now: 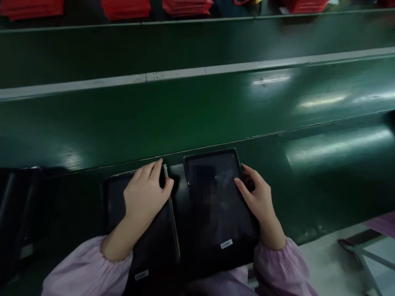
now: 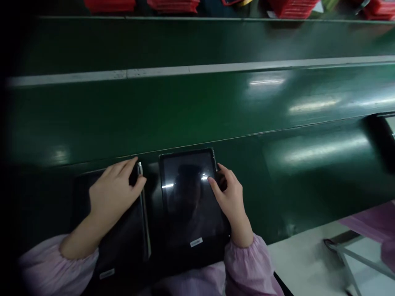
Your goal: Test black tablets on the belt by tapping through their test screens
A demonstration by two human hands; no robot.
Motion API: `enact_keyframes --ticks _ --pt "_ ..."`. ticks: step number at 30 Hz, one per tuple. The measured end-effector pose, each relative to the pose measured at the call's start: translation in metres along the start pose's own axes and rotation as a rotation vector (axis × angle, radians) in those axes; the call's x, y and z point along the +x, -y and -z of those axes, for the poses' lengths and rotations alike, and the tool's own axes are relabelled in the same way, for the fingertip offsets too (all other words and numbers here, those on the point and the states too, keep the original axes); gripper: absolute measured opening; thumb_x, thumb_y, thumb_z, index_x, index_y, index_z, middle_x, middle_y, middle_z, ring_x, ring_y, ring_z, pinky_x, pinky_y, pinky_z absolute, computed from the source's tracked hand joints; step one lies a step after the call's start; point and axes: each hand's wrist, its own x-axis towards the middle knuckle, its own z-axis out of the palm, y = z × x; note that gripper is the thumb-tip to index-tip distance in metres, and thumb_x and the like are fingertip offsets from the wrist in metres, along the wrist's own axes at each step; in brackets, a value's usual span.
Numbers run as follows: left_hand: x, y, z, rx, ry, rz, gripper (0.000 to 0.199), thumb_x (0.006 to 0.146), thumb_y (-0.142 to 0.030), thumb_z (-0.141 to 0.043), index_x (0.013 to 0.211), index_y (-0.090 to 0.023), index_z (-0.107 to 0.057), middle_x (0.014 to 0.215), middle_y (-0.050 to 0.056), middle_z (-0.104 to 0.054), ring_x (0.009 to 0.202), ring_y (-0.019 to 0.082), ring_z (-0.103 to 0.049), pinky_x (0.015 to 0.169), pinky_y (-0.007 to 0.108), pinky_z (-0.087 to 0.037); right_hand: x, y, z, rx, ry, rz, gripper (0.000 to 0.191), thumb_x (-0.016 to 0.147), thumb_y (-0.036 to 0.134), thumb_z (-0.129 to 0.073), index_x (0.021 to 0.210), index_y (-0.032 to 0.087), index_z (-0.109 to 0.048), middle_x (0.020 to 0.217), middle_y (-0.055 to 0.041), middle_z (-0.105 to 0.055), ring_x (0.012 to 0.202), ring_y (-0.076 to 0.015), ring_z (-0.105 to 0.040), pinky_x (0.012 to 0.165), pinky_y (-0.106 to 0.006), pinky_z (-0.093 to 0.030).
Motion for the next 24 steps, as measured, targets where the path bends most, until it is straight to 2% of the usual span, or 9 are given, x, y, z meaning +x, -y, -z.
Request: enact_keyframes --ticks 4,7,9,11,13,15,18,20,24 --pt "0.001 0.000 -0.001 -0.004 -0.001 0.012 0.051 0.090 -0.034 -0.049 0.127 -0.010 -0.076 0.122 0.019 -0.080 0.114 0.038 -0.073 0.097 0.048 -0.058 0.000 -0.003 0.000 -0.134 -0.030 0.081 0.072 0.095 0.078 -0.053 0.130 0.019 -0.074 0.101 -0.0141 -0.075 0.080 -0.0281 -0.068 0.077 -0.046 -0.062" --pt "0.003 -0.001 -0.001 -0.033 0.039 -0.021 0.053 0.090 -0.029 -0.050 0.133 -0.006 -0.073 0.124 0.019 -0.079 0.116 0.035 -0.072 0.102 0.047 -0.058 -0.010 0.003 -0.006 -0.340 -0.218 0.248 0.086 0.099 0.080 -0.044 0.144 0.010 -0.066 0.117 -0.0266 -0.071 0.109 -0.0452 -0.070 0.092 -0.066 -0.059" --pt "0.006 0.000 -0.002 -0.057 0.079 -0.045 0.056 0.090 -0.025 -0.050 0.140 -0.004 -0.068 0.130 0.020 -0.078 0.120 0.034 -0.070 0.108 0.048 -0.055 -0.025 0.010 -0.016 -0.453 -0.281 0.407 0.079 0.104 0.067 -0.050 0.157 0.009 -0.055 0.134 -0.0313 -0.064 0.132 -0.0541 -0.059 0.105 -0.077 -0.048" --pt "0.009 0.001 -0.004 -0.050 0.092 -0.044 0.058 0.092 -0.024 -0.051 0.144 -0.004 -0.064 0.134 0.019 -0.076 0.124 0.033 -0.068 0.112 0.047 -0.052 -0.046 0.019 -0.031 -0.472 -0.208 0.585 0.074 0.105 0.052 -0.057 0.168 0.017 -0.041 0.148 -0.0297 -0.057 0.145 -0.0557 -0.049 0.113 -0.081 -0.041" --pt "0.009 0.002 -0.005 -0.046 0.101 -0.046 0.059 0.094 -0.025 -0.051 0.147 -0.002 -0.061 0.136 0.020 -0.075 0.126 0.034 -0.067 0.115 0.047 -0.050 -0.071 0.027 -0.052 -0.450 -0.093 0.689 0.080 0.105 0.047 -0.057 0.174 0.022 -0.026 0.158 -0.0289 -0.050 0.151 -0.0573 -0.043 0.112 -0.084 -0.040" --pt "0.009 0.002 -0.004 -0.056 0.117 -0.062 0.059 0.096 -0.025 -0.050 0.148 0.002 -0.058 0.137 0.022 -0.073 0.127 0.034 -0.066 0.116 0.048 -0.048 -0.093 0.033 -0.073 -0.466 -0.054 0.660 0.083 0.107 0.046 -0.051 0.177 0.022 -0.012 0.166 -0.0311 -0.040 0.154 -0.0599 -0.037 0.111 -0.089 -0.037" --pt "0.009 0.003 -0.003 -0.072 0.138 -0.096 0.059 0.099 -0.025 -0.049 0.150 0.004 -0.054 0.140 0.025 -0.070 0.130 0.035 -0.064 0.118 0.050 -0.046 -0.110 0.036 -0.096 -0.521 -0.092 0.581 0.081 0.110 0.040 -0.041 0.177 0.021 -0.001 0.174 -0.0315 -0.029 0.158 -0.0591 -0.031 0.113 -0.090 -0.032" --pt "0.010 0.005 -0.001 -0.072 0.150 -0.114 0.059 0.100 -0.025 -0.048 0.151 0.003 -0.053 0.142 0.025 -0.069 0.131 0.035 -0.063 0.118 0.051 -0.046 -0.114 0.034 -0.100 -0.536 -0.110 0.601 0.079 0.110 0.039 -0.040 0.177 0.021 -0.001 0.174 -0.0304 -0.031 0.158 -0.0569 -0.034 0.113 -0.088 -0.037" --pt "0.012 0.006 0.004 -0.074 0.185 -0.132 0.059 0.101 -0.026 -0.049 0.152 0.004 -0.052 0.142 0.025 -0.069 0.131 0.034 -0.063 0.118 0.049 -0.045 -0.123 0.028 -0.095 -0.547 -0.141 0.659 0.076 0.110 0.032 -0.039 0.177 0.019 -0.006 0.168 -0.0297 -0.042 0.154 -0.0532 -0.042 0.108 -0.084 -0.046"
